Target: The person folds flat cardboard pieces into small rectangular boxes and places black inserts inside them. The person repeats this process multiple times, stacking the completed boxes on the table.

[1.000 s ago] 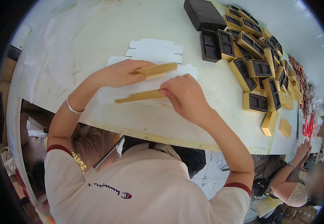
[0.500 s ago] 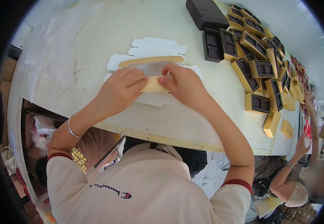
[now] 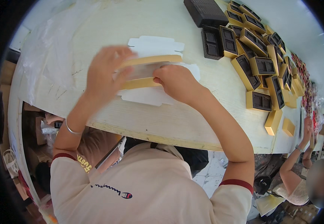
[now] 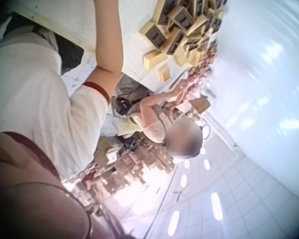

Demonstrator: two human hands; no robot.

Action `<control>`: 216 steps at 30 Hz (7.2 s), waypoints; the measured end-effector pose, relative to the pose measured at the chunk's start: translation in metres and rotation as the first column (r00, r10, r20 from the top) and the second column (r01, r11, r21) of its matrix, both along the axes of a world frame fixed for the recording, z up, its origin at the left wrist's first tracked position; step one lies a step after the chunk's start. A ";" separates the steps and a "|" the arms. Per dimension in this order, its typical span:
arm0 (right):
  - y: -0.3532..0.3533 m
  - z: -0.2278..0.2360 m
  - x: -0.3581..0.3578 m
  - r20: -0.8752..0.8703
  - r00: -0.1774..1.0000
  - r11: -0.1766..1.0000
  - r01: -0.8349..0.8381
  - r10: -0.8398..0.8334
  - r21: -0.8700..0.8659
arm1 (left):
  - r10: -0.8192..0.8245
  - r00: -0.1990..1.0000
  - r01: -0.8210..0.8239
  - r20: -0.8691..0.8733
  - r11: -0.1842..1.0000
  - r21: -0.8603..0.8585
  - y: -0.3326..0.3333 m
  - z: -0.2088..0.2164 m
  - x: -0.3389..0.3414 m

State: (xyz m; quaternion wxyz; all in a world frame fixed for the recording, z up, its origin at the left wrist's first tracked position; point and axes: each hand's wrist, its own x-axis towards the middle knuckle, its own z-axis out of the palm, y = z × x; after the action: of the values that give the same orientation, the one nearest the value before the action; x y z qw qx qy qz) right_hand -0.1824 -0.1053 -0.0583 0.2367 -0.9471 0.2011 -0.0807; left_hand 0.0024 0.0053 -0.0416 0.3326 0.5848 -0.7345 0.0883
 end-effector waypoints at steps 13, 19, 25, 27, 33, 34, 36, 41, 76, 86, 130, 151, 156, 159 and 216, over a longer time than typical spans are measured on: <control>0.055 0.004 -0.006 0.099 0.980 0.854 -0.099 0.173 -0.510 | -0.028 0.973 0.119 -0.229 0.912 0.393 -0.013 0.008 0.012; 0.011 0.029 -0.024 0.267 0.903 0.876 -0.198 0.338 -0.439 | -0.066 0.980 0.105 -0.187 0.973 0.206 0.016 0.016 -0.016; 0.011 -0.005 -0.040 0.307 0.905 0.951 -0.246 0.295 -0.187 | -0.193 0.835 0.462 -0.515 0.754 0.468 0.024 -0.009 0.001; 0.005 -0.014 -0.041 0.363 0.890 0.961 -0.253 0.276 -0.112 | -0.231 0.821 0.500 -0.523 0.732 0.462 0.020 -0.014 0.004; 0.024 -0.008 -0.011 0.319 0.940 0.986 -0.149 0.117 0.080 | -0.159 0.890 0.362 -0.426 0.815 0.452 0.007 -0.027 -0.004; 0.026 -0.004 -0.009 0.280 0.959 0.972 -0.095 0.032 0.213 | -0.133 0.902 0.334 -0.412 0.820 0.465 0.005 -0.023 -0.010; 0.027 0.006 -0.006 0.173 0.978 0.887 0.024 -0.117 0.460 | -0.131 0.912 0.308 -0.388 0.843 0.441 0.003 -0.025 -0.015; 0.021 0.016 -0.012 0.121 0.992 0.790 -0.039 -0.045 0.611 | -0.149 0.918 0.290 -0.367 0.884 0.367 0.004 -0.034 -0.019; 0.038 -0.022 -0.016 0.437 0.856 0.921 0.106 -0.276 0.374 | -0.092 0.924 0.230 -0.372 0.909 0.348 0.006 -0.023 -0.016; 0.036 -0.020 -0.013 0.384 0.923 0.926 0.143 0.002 -0.349 | -0.031 0.964 0.098 -0.264 0.965 0.243 0.011 -0.037 -0.022; 0.010 0.000 -0.039 0.207 0.935 0.954 -0.263 0.289 -0.145 | -0.321 0.922 0.386 -0.217 0.822 0.420 0.014 -0.013 0.009; 0.064 -0.008 -0.046 0.166 0.942 0.884 -0.201 0.293 -0.422 | -0.030 0.884 0.261 -0.467 0.859 0.440 0.026 -0.031 -0.015; 0.044 -0.019 -0.021 0.441 0.891 0.991 -0.062 0.110 -0.121 | -0.123 0.833 0.377 -0.539 0.839 0.392 0.021 -0.035 -0.006; 0.048 -0.015 -0.006 0.494 0.841 0.915 0.001 -0.219 0.404 | 0.048 0.561 0.561 -0.826 0.711 0.423 0.016 -0.039 0.011; -0.065 0.048 0.048 -0.262 0.964 0.939 0.122 -0.035 0.322 | 0.023 0.992 -0.066 0.124 0.933 0.354 0.020 -0.006 -0.014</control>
State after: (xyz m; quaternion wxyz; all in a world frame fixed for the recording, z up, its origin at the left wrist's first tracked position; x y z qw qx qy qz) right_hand -0.1342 -0.1699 -0.0105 0.3634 -0.8866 0.2783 0.0662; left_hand -0.0116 0.0248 -0.0477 0.1749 0.6459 -0.7431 -0.0049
